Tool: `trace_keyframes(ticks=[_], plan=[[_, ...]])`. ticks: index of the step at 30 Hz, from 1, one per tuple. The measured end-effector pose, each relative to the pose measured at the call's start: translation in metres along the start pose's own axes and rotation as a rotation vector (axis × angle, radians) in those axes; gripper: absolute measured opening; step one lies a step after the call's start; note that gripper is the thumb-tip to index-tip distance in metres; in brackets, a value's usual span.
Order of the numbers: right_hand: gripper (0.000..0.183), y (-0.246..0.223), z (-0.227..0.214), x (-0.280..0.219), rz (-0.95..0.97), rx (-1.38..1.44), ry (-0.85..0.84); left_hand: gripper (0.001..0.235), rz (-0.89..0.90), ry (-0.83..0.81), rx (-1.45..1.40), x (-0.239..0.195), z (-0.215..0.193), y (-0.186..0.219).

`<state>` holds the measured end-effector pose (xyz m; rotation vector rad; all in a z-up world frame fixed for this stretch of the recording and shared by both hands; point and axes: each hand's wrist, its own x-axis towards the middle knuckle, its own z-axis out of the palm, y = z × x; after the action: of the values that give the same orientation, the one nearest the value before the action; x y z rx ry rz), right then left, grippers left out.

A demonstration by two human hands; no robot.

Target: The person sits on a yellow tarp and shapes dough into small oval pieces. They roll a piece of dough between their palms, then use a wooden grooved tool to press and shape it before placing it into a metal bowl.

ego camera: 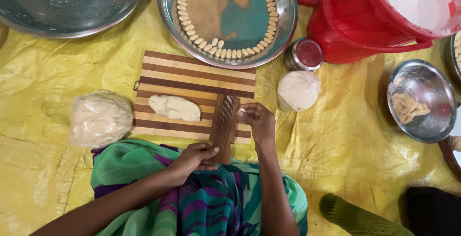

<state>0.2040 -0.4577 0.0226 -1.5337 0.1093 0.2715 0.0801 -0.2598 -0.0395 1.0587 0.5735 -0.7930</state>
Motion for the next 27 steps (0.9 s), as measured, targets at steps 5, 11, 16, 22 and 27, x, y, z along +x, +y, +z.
trace_keyframes(ticks=[5, 11, 16, 22, 27], plan=[[0.022, -0.009, 0.006, -0.011, 0.029, -0.508, -0.050, 0.036, -0.020, -0.055, -0.090, -0.012, 0.016, 0.007], [0.025, -0.012, 0.022, -0.012, -0.054, -0.588, -0.135, 0.035, -0.020, -0.061, -0.070, -0.016, 0.016, 0.012], [0.026, -0.014, 0.030, -0.009, 0.003, -0.756, -0.087, 0.035, -0.044, -0.033, -0.061, -0.017, 0.012, 0.014], [0.031, -0.025, 0.039, -0.001, 0.119, -0.961, -0.139, 0.034, -0.066, -0.012, -0.032, -0.013, 0.006, 0.011], [0.040, -0.038, 0.046, 0.009, 0.189, -1.187, -0.179, 0.032, -0.052, -0.005, -0.018, -0.008, 0.003, 0.005]])
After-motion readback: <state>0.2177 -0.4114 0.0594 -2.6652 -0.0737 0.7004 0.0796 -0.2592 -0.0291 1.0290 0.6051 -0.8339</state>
